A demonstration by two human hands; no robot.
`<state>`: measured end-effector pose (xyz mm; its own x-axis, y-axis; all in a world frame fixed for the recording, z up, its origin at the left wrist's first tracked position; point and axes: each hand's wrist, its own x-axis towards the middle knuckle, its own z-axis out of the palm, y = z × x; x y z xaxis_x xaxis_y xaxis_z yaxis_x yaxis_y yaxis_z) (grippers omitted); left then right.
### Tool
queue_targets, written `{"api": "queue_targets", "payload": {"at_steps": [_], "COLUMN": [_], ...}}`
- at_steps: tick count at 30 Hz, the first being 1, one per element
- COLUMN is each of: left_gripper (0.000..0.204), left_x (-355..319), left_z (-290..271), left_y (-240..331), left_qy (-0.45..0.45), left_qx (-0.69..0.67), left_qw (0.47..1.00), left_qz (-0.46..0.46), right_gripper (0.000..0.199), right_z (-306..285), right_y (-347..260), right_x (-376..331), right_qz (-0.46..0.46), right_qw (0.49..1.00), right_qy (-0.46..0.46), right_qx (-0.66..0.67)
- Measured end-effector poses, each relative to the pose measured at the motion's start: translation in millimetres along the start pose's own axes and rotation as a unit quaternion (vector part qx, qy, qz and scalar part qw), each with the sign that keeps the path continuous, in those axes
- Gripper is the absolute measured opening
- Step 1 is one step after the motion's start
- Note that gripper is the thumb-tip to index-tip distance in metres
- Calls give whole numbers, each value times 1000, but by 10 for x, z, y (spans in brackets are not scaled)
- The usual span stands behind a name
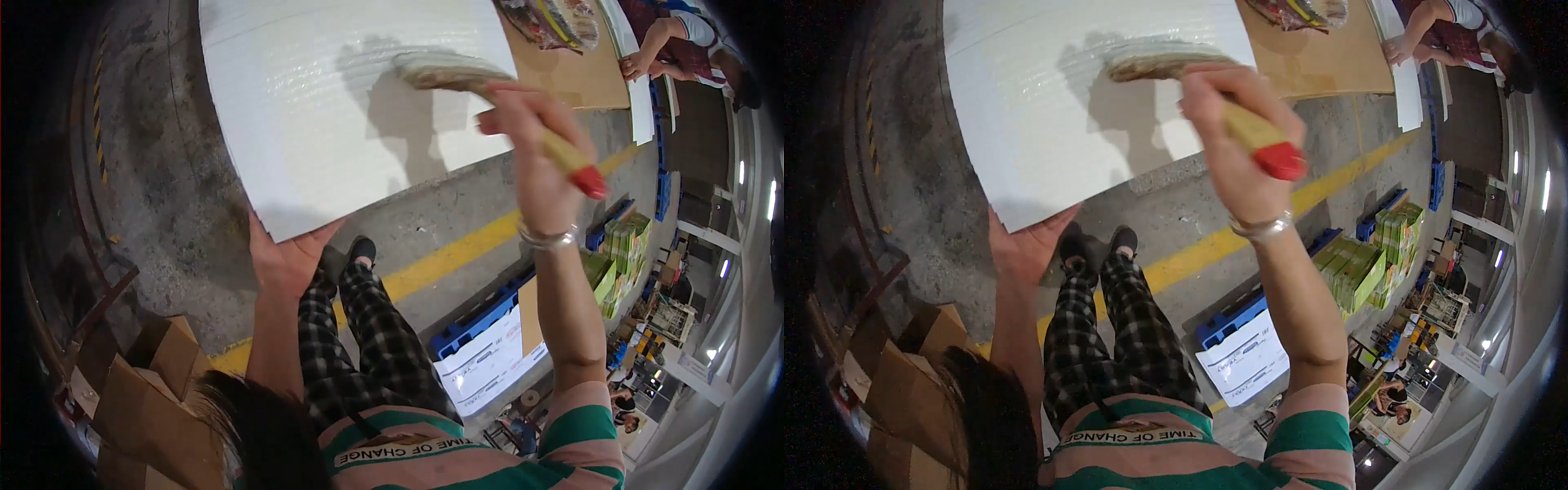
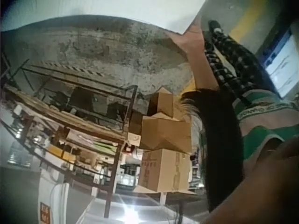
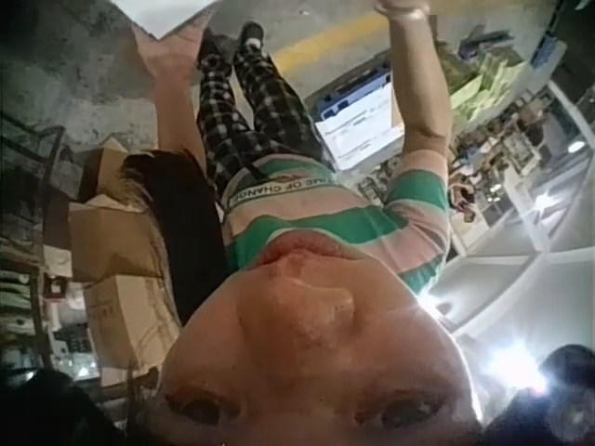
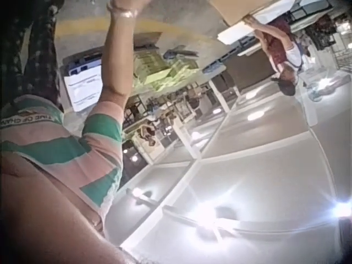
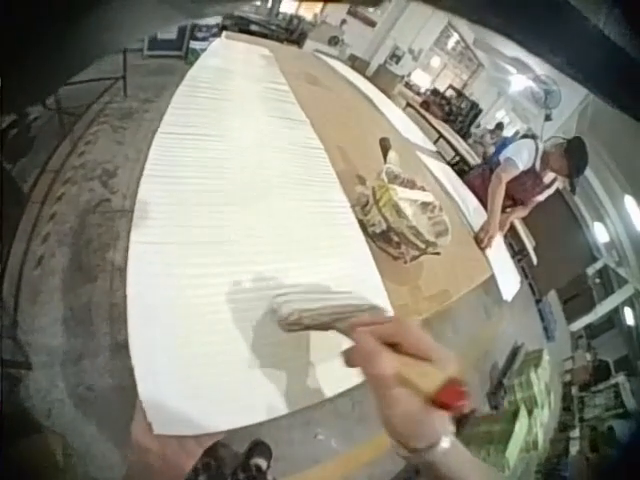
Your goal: Using a large brush to apply a clear liquid adhesive or coating onto large white panels.
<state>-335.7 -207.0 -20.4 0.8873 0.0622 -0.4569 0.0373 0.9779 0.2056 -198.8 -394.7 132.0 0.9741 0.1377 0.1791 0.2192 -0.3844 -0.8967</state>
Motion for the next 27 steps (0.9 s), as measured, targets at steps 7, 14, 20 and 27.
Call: {"api": "queue_targets", "payload": {"at_steps": [7, 14, 20, 27], "left_gripper": [53, 53, 54, 49], "left_x": [14, -8, -4, 37], "left_z": [19, 185, 89, 100], "left_y": [-213, -360, -489, -495], "left_qy": [-40, 0, -6, -83], "left_qx": [-3, -32, -18, -32], "left_qw": [999, 998, 999, 992], "left_qz": [10, 49, 32, 88], "right_gripper": [12, 8, 4, 5], "right_z": [-143, -159, -323, -722], "right_y": [-103, 213, 241, 176], "right_x": [-41, -48, 48, -460], "right_qz": [98, -134, -25, -13], "right_qw": [987, 968, 996, 990], "right_qy": [-117, -197, -81, -128], "right_qx": [-45, -81, -35, -49]}}
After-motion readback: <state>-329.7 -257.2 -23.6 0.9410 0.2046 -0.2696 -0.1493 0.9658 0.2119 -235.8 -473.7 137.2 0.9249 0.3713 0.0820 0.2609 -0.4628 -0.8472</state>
